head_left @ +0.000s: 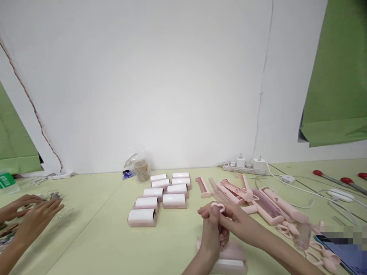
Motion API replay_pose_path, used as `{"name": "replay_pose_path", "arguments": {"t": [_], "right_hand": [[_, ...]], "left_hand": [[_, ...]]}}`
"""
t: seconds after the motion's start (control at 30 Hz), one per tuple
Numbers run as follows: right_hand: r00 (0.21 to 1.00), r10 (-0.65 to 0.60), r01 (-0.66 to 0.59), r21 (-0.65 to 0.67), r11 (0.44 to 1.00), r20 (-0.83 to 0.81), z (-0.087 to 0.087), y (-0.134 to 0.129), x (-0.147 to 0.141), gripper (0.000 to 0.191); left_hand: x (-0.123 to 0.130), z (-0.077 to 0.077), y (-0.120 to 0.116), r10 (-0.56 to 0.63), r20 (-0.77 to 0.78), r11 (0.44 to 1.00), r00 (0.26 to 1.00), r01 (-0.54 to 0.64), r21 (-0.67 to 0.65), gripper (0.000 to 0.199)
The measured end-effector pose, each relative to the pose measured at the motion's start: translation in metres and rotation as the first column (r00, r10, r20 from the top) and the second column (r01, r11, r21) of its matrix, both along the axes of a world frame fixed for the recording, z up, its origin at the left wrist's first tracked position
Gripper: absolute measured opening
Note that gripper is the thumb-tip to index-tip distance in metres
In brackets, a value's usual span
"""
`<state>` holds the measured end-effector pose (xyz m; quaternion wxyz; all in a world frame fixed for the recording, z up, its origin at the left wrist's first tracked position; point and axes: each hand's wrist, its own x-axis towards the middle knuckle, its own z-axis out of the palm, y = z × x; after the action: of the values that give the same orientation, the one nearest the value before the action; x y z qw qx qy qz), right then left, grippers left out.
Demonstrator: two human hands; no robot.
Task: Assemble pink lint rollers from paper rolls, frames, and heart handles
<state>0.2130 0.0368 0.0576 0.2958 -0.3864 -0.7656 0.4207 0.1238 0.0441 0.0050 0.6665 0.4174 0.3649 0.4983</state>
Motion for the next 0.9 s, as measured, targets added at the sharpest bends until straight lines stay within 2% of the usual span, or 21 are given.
{"name": "replay_pose_path", "arguments": {"t": [0.13,0.23,0.33,0.5,0.6,0.67,0.7,0.77,0.83,0.9], "right_hand": [[1.000,-0.018,0.018,-0.031,0.999,-0.015,-0.007,0.001,0.001,0.033],[1.000,-0.004,0.004,0.007,1.000,-0.023,-0.009,0.001,0.000,0.030],[1.000,-0.005,0.006,0.077,0.997,-0.016,-0.009,0.002,-0.002,0.027],[0.999,0.014,-0.014,-0.013,1.000,-0.038,-0.017,0.002,0.001,0.037],[0.997,-0.060,0.066,0.136,0.989,-0.047,-0.025,-0.003,0.006,0.041],[0.992,-0.122,0.126,0.273,0.954,-0.030,-0.024,-0.002,0.011,0.036],[0.988,-0.151,0.146,0.318,0.937,-0.009,-0.021,0.000,0.014,0.032],[0.972,-0.233,0.207,0.391,0.897,0.022,-0.007,0.014,0.020,0.029],[0.942,-0.335,0.295,0.457,0.839,0.006,0.014,0.041,0.025,0.031],[0.915,-0.400,0.370,0.507,0.778,-0.054,0.033,0.081,0.025,0.031]], "left_hand": [[0.000,0.006,-0.004,0.030,-0.040,1.000,0.999,-0.030,0.005,0.058],[-0.001,0.006,-0.005,0.033,-0.033,0.999,0.999,-0.033,0.013,0.055],[-0.003,-0.001,-0.003,0.031,0.000,0.999,1.000,-0.031,0.020,0.056],[-0.005,-0.018,0.004,-0.099,0.121,0.992,0.988,0.089,0.085,0.065],[-0.013,-0.013,0.007,-0.210,0.106,0.966,0.972,0.190,0.173,0.071],[-0.027,-0.004,0.008,-0.219,0.004,0.933,0.976,0.209,0.294,0.070],[-0.036,0.000,0.009,-0.160,-0.069,0.911,0.985,0.174,0.374,0.065],[-0.058,0.004,0.012,0.090,-0.193,0.851,0.977,0.025,0.524,0.051],[-0.078,-0.001,0.017,0.385,-0.248,0.792,0.889,-0.180,0.584,0.042],[-0.089,-0.017,0.021,0.552,-0.315,0.764,0.772,-0.317,0.562,0.037]]}}
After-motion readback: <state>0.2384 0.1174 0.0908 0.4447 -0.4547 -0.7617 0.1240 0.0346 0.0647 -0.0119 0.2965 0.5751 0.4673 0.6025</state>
